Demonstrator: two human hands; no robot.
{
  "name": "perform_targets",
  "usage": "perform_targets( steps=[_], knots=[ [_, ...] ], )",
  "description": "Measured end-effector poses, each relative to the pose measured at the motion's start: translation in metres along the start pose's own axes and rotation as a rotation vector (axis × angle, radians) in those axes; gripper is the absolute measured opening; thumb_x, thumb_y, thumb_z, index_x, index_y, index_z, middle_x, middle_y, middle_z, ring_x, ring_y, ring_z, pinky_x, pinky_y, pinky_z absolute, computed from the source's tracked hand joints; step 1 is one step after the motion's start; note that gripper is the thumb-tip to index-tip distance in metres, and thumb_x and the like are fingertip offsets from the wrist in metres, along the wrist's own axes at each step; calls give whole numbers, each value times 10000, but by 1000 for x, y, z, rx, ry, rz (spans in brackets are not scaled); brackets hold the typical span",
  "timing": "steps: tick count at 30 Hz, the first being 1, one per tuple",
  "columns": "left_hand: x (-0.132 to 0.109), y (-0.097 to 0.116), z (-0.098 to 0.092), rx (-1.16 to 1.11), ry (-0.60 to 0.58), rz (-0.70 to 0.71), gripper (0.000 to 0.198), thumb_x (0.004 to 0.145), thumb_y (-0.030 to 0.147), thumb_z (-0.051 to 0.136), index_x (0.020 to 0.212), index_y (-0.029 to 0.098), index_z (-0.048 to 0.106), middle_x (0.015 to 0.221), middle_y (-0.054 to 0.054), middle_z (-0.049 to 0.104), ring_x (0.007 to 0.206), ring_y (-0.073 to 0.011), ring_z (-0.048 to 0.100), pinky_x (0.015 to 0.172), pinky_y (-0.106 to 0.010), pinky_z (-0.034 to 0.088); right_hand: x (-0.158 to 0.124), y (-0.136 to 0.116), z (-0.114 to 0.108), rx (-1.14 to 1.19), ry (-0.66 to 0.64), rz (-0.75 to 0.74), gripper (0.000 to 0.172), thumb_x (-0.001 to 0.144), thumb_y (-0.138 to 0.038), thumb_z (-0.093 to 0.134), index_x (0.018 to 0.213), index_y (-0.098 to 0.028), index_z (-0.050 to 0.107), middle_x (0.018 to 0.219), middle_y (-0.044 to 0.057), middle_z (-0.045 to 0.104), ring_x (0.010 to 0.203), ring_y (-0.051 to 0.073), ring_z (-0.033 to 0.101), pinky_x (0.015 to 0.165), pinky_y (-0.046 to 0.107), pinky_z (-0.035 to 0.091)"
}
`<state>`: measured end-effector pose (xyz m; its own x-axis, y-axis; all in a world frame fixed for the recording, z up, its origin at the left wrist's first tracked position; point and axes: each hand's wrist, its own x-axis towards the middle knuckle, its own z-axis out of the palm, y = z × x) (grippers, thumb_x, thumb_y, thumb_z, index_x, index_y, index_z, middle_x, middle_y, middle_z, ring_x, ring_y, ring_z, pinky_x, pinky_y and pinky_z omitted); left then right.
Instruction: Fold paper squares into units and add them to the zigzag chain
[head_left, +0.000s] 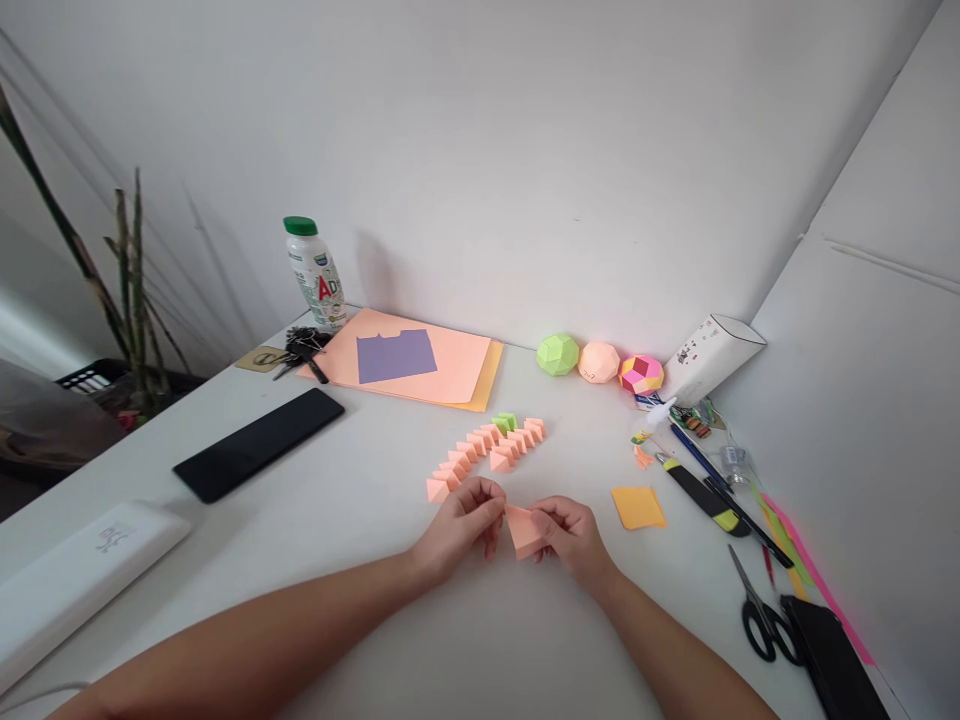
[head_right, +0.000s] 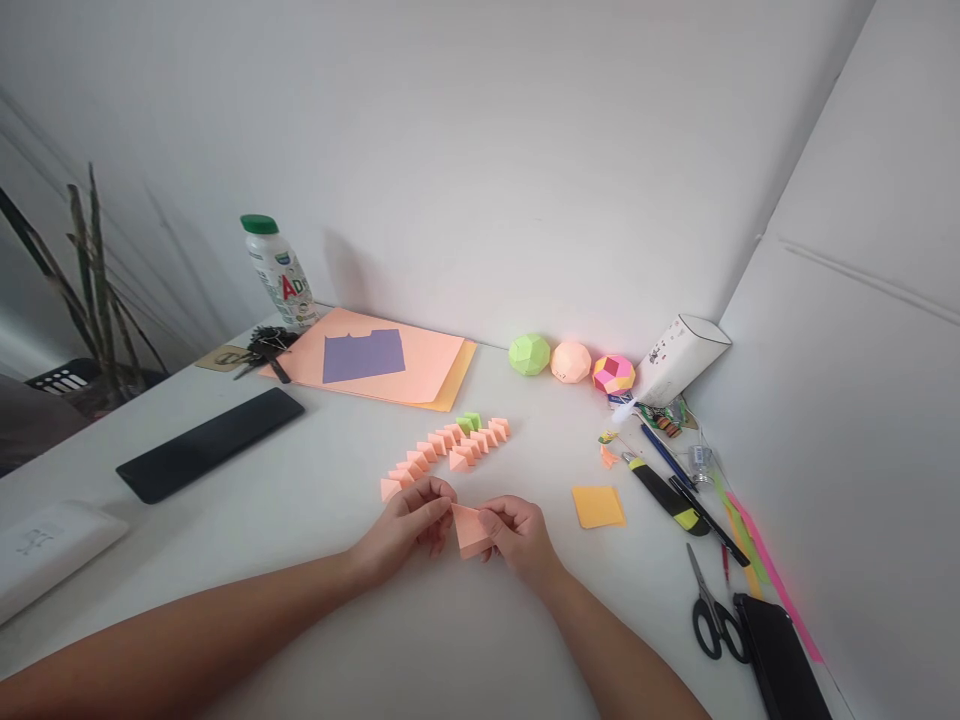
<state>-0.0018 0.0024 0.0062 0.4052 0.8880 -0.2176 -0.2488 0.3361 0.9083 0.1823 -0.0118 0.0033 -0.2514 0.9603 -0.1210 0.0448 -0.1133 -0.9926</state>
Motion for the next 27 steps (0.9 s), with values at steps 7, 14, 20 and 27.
perform_targets(
  steps=[7, 14, 20, 27],
  knots=[
    [-3, -4, 2, 255, -94, -13, 256, 779, 424, 559, 721, 179, 511, 553, 30, 539, 404, -79, 449, 392, -198, 334, -2, 1, 2, -66, -67, -5, 270, 799, -409, 589, 821, -151, 663, 617, 4, 607, 543, 126, 569, 495, 243, 493],
    [-4, -3, 3, 260, -48, -12, 159, 751, 295, 556, 664, 180, 489, 516, 49, 510, 378, -66, 426, 379, -189, 335, -2, 3, 3, -74, -77, -5, 254, 792, -400, 597, 777, -152, 647, 598, -6, 592, 522, 119, 557, 485, 233, 477],
    [-3, -4, 1, 127, 65, -12, 128, 735, 226, 528, 636, 190, 456, 399, 76, 451, 336, -69, 379, 357, -186, 330, 0, 0, 0, -25, -37, 16, 265, 791, -405, 597, 739, -146, 611, 545, -20, 567, 465, 109, 531, 455, 226, 441],
    [-2, -3, 0, 109, -53, -6, 147, 785, 320, 547, 787, 186, 486, 546, 59, 507, 390, -78, 464, 393, -203, 381, -1, -2, 1, -37, -33, 25, 243, 797, -386, 588, 738, -150, 598, 557, -16, 569, 485, 118, 546, 472, 233, 448]
  ],
)
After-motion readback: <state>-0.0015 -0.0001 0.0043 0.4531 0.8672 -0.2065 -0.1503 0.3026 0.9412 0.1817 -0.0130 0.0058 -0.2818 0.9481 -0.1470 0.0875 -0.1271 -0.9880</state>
